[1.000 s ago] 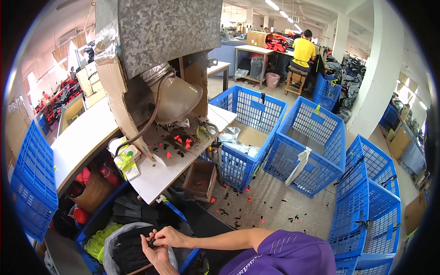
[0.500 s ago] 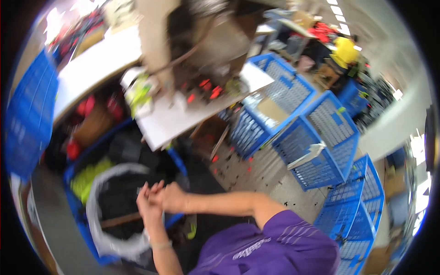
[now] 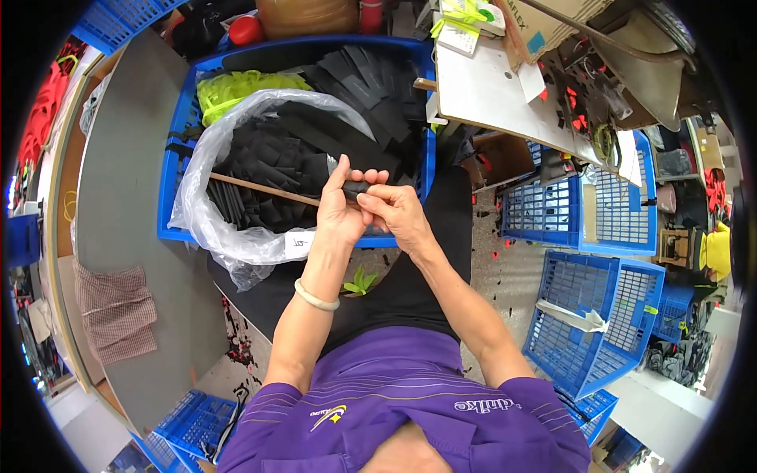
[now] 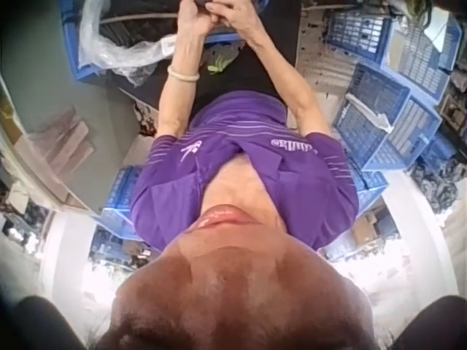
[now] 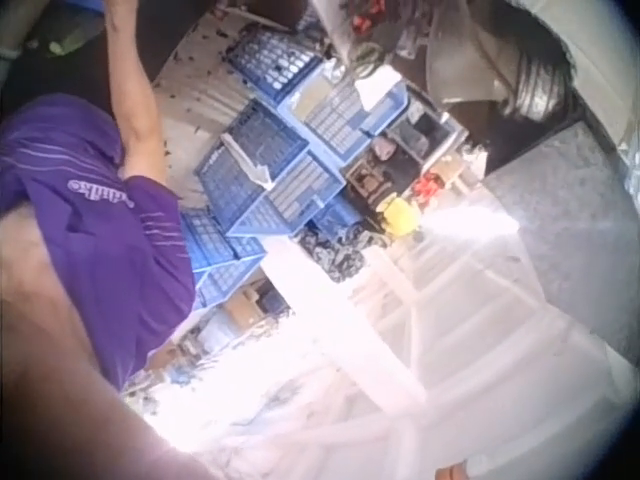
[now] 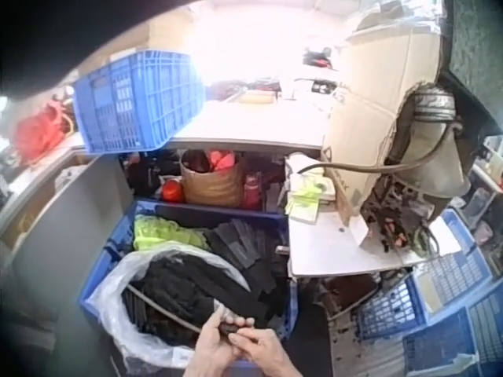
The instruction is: Assembling black foam components by inserting a wooden rod into them and inspecting the parts at a factory workstation.
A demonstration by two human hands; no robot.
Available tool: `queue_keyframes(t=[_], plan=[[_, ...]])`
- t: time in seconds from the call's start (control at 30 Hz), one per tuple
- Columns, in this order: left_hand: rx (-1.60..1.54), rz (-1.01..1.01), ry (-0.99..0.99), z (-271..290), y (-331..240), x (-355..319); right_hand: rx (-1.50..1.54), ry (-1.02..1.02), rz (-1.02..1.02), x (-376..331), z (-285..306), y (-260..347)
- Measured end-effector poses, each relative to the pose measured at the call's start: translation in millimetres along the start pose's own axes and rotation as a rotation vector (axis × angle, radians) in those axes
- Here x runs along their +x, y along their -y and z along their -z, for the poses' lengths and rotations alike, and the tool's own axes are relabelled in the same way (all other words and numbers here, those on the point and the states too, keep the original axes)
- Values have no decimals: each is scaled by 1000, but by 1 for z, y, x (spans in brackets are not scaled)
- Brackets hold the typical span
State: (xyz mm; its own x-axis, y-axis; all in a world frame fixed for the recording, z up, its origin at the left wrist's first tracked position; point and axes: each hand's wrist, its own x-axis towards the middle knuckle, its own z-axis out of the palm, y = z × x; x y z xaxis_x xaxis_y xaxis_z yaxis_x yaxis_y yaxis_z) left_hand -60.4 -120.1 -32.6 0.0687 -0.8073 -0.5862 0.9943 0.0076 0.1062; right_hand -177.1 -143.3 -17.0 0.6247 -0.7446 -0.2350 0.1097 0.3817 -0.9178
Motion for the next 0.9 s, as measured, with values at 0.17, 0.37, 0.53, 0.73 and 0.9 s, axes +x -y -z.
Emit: queue_keyframes(t=[0.17,0.37,0.53,0.73,0.9], plan=[[34,-48,-75,-5,5,-2,228,-212,-22,-2,-5,-13],[37,-97,-104,-6,17,-6,135,-486,74,-2,-17,-24],[30,-197,-19,5,11,-7,-201,-552,316,-8,-30,-21],[-10,-100,-118,9,1,-6,-796,-412,772,-12,-17,-32],[253,-238,-152,11,-13,-10,-1266,-75,506,-24,-12,-33]])
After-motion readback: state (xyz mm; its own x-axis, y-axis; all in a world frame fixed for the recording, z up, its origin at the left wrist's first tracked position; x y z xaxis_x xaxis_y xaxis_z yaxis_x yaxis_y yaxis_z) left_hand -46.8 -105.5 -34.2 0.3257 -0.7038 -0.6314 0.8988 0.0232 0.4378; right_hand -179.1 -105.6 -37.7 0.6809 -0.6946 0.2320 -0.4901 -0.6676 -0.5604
